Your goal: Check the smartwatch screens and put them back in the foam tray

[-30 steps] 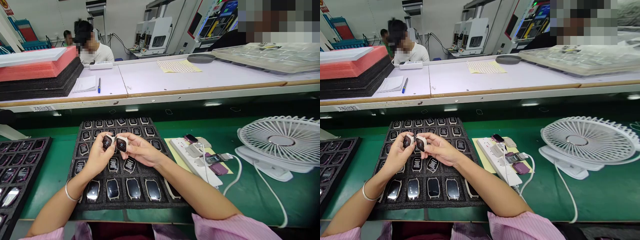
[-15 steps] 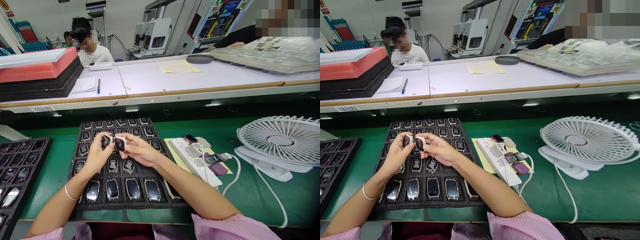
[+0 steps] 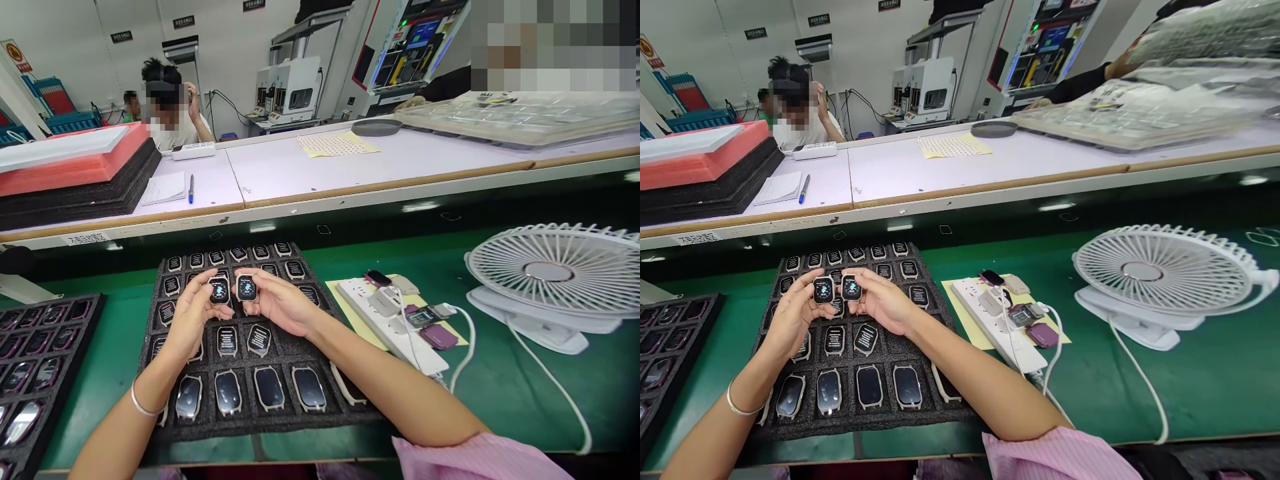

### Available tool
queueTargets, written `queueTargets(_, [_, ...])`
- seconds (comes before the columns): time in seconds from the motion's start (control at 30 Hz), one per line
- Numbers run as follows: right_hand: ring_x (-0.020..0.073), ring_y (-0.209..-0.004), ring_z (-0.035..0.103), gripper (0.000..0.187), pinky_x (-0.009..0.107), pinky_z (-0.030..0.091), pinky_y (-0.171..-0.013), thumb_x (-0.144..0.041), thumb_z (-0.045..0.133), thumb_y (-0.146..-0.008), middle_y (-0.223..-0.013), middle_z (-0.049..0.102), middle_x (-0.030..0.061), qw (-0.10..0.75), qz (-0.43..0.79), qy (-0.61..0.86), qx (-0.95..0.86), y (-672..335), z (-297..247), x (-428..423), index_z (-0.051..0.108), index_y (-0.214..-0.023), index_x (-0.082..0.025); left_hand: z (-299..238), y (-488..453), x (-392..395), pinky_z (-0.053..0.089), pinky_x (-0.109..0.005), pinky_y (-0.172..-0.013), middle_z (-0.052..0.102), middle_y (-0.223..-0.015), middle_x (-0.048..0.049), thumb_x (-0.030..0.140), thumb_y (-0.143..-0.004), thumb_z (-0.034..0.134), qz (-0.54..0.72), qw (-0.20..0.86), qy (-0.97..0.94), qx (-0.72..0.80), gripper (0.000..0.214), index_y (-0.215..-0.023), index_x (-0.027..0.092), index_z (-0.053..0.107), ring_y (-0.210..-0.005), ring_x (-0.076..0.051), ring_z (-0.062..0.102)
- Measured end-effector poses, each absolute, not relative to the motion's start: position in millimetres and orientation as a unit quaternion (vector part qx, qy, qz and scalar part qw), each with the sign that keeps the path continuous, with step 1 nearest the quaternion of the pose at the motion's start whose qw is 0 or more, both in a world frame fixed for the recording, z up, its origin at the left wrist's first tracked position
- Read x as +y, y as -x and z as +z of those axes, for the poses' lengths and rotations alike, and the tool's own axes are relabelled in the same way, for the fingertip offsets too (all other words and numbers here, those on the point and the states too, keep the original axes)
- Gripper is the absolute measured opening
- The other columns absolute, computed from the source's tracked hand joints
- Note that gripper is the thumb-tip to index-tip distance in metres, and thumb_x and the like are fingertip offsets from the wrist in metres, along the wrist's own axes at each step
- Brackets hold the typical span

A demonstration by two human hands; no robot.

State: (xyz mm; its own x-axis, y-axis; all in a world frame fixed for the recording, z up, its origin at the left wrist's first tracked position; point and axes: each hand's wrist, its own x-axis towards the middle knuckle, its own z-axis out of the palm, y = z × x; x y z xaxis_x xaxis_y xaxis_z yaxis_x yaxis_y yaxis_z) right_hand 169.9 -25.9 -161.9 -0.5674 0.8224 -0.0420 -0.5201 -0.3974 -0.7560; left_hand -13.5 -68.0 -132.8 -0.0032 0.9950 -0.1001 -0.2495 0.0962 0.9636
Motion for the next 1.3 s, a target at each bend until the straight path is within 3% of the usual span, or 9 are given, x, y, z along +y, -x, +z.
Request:
queueTargets(0.17, [0.0142, -0.066, 0.067, 0.038, 0.028, 0.047, -0.063, -0.035, 0.073, -0.087, -0.095, 0.072, 0.0042, 0.43, 0.769, 0.238, -0.409, -172, -162, -29, 0.061, -0.119, -0.021, -133, 13, -68, 0.059, -0.034, -0.068, 0.072, -0.088, -0.0041, 0.044, -0.079, 0.07, 0.534, 0.581, -0.409, 0.457, 0.051, -0.12, 0.017, 0.057, -0.064, -0.018, 0.073])
queueTargets(0.53, [0.0124, -0.065, 0.067, 0.035, 0.026, 0.049, -0.063, -0.015, 0.072, -0.081, -0.084, 0.069, -0.0009, 0.442, 0.717, 0.243, -0.481, -174, -164, -29, 0.063, -0.114, -0.021, -136, 12, -70, 0.06, -0.033, -0.068, 0.068, -0.092, -0.0002, 0.03, -0.073, 0.069, 0.513, 0.589, -0.425, 0.458, 0.041, -0.111, 0.019, 0.056, -0.064, -0.017, 0.073])
queueTargets(0.67, [0.0148, -0.072, 0.07, 0.037, 0.029, 0.053, -0.069, -0.022, 0.072, -0.086, -0.086, 0.071, 0.0014, 0.423, 0.737, 0.227, -0.475, -175, -163, -32, 0.063, -0.122, -0.02, -138, 12, -69, 0.055, -0.03, -0.066, 0.066, -0.094, -0.0007, 0.03, -0.071, 0.073, 0.513, 0.549, -0.458, 0.474, 0.046, -0.112, 0.02, 0.055, -0.064, -0.013, 0.067])
queueTargets(0.8, [0.019, -0.084, 0.075, 0.046, 0.036, 0.057, -0.082, -0.034, 0.076, -0.087, -0.099, 0.074, 0.0044, 0.394, 0.769, 0.194, -0.465, -176, -160, -35, 0.062, -0.129, -0.022, -143, 12, -65, 0.05, -0.028, -0.076, 0.064, -0.088, 0.0005, 0.025, -0.067, 0.077, 0.547, 0.489, -0.478, 0.483, 0.05, -0.112, 0.021, 0.056, -0.081, -0.015, 0.064])
queueTargets(1.0, [0.0186, -0.088, 0.076, 0.055, 0.034, 0.061, -0.083, -0.032, 0.083, -0.081, -0.118, 0.069, 0.0057, 0.389, 0.767, 0.191, -0.472, -175, -163, -35, 0.06, -0.131, -0.025, -146, 11, -65, 0.047, -0.028, -0.078, 0.061, -0.086, 0.0007, 0.025, -0.069, 0.074, 0.547, 0.47, -0.494, 0.486, 0.044, -0.109, 0.02, 0.057, -0.081, -0.015, 0.06])
queueTargets(1.3, [0.0176, -0.086, 0.075, 0.054, 0.031, 0.058, -0.081, -0.035, 0.084, -0.081, -0.094, 0.074, 0.0042, 0.376, 0.772, 0.175, -0.482, -176, -163, -35, 0.057, -0.124, -0.018, -145, 11, -67, 0.046, -0.028, -0.075, 0.058, -0.085, 0.0016, 0.024, -0.071, 0.071, 0.546, 0.447, -0.517, 0.484, 0.043, -0.111, 0.021, 0.057, -0.078, -0.015, 0.057])
